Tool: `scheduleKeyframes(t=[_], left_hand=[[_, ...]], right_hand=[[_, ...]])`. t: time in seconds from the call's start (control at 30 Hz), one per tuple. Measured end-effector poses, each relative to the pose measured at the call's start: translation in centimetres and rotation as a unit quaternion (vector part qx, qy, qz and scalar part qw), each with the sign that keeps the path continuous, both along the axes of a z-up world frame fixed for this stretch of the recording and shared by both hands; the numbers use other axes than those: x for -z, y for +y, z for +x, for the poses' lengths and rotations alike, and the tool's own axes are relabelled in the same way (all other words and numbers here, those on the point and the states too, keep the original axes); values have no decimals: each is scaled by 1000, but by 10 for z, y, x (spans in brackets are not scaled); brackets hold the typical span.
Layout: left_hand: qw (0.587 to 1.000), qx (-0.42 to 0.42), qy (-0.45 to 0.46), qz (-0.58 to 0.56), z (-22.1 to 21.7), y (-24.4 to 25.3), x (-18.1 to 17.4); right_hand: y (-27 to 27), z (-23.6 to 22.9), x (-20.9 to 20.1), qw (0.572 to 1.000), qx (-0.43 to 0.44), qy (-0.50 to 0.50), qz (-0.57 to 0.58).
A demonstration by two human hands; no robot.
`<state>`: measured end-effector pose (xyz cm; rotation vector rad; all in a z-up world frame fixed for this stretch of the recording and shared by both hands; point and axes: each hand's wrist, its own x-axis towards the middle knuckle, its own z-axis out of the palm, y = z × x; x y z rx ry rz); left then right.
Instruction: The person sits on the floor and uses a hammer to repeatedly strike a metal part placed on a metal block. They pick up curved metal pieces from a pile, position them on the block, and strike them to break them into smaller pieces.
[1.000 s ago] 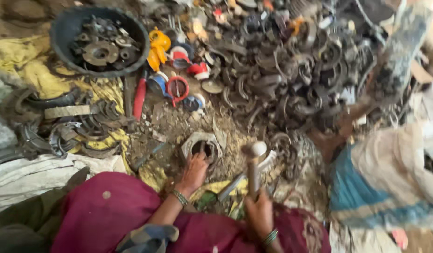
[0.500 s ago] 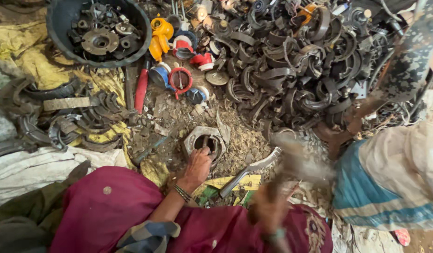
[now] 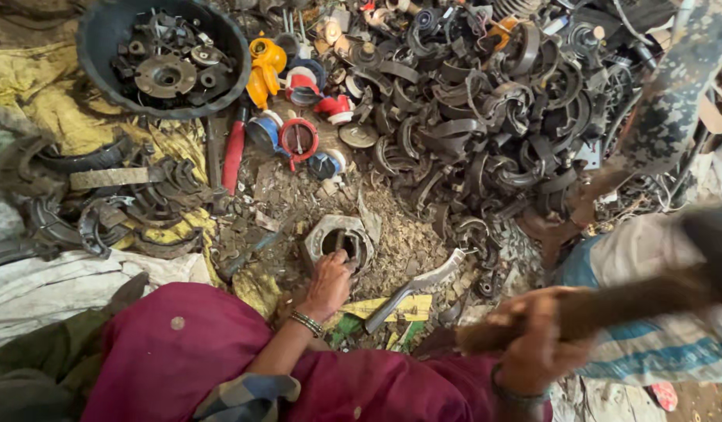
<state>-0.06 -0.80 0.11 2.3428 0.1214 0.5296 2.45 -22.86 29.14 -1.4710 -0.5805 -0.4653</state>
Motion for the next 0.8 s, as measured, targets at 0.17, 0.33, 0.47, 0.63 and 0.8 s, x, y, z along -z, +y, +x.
scheduleKeyframes(t=[0.17,0.33,0.47,0.63,0.8], left_hand=[[999,-8,-16,-35,3,2,6],[997,-5,-76,-28,5,-4,14],[999,4,-16,44,11,8,16],[994,-30,-83,-69,7,-1,26],[987,-15,-29,-155,10,1,21]], right_hand=[[-3,2,68,988,86,-3,-132],[3,-26,178,830,5,210,-517],[-3,-21,142,828,77,424,-358],[-19,-9,34,960,92,195,-181],[-19,19,25,1000,-2,-23,8]])
